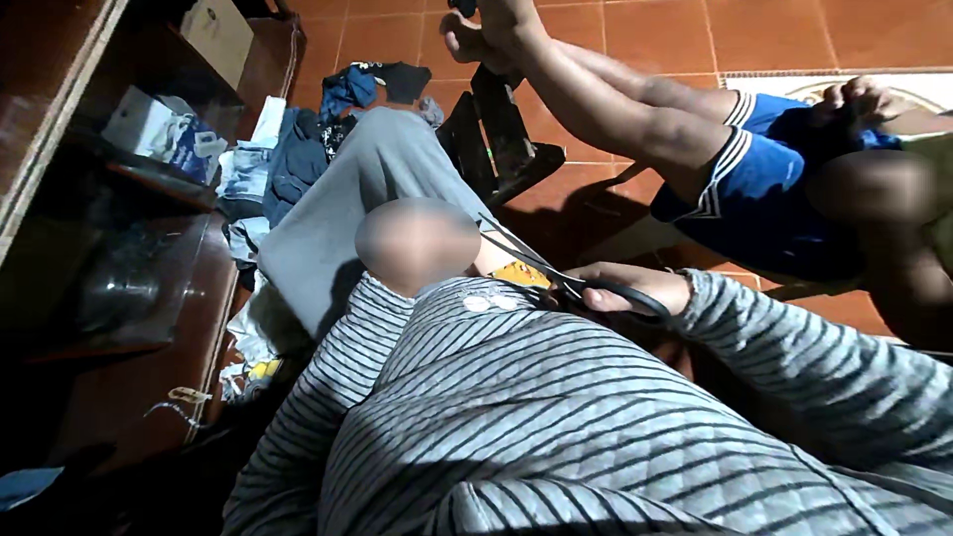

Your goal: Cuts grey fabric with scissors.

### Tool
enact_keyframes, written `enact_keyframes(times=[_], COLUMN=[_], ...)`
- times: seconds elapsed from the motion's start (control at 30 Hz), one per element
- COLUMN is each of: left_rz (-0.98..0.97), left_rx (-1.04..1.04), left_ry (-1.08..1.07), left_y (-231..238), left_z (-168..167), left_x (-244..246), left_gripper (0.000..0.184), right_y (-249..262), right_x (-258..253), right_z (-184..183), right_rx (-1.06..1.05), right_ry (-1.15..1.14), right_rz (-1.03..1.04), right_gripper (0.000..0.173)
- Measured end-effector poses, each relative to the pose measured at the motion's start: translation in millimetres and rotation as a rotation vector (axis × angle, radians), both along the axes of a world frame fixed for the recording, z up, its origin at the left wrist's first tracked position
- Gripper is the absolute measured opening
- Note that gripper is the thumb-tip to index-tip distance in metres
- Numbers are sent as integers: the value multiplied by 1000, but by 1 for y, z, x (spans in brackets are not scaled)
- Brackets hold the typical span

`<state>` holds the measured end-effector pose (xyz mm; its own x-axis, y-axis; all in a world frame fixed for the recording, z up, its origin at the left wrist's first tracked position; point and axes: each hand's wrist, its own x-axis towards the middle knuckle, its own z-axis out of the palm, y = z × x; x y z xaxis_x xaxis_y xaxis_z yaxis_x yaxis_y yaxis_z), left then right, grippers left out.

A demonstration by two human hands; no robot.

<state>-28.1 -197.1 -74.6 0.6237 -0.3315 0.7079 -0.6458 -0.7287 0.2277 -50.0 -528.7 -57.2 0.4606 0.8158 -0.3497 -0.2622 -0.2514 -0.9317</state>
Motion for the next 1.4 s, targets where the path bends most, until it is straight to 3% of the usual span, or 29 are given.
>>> enact_keyframes(times=[0.33, 0.53, 0.93, 1.17, 1.4], left_rz=[5, 6, 25, -18, -3], left_rx=[-88, -111, -113, -131, -122], left_ry=[-140, -172, -166, -160, -160], left_y=[-3, -6, -10, -13, -13], left_z=[11, 27, 27, 28, 26], left_x=[-4, -2, -4, -7, -8], left_gripper=[9, 9, 9, 10, 10], right_y=[59, 79, 92, 97, 103], right_x=[13, 6, -7, 0, -11], right_z=[20, 24, 17, 15, 16], right_rx=[111, 214, 291, 357, 318], right_ry=[-124, -96, -71, -45, -28], right_rz=[-67, -100, -217, -144, -281], right_gripper=[46, 60, 55, 77, 62])
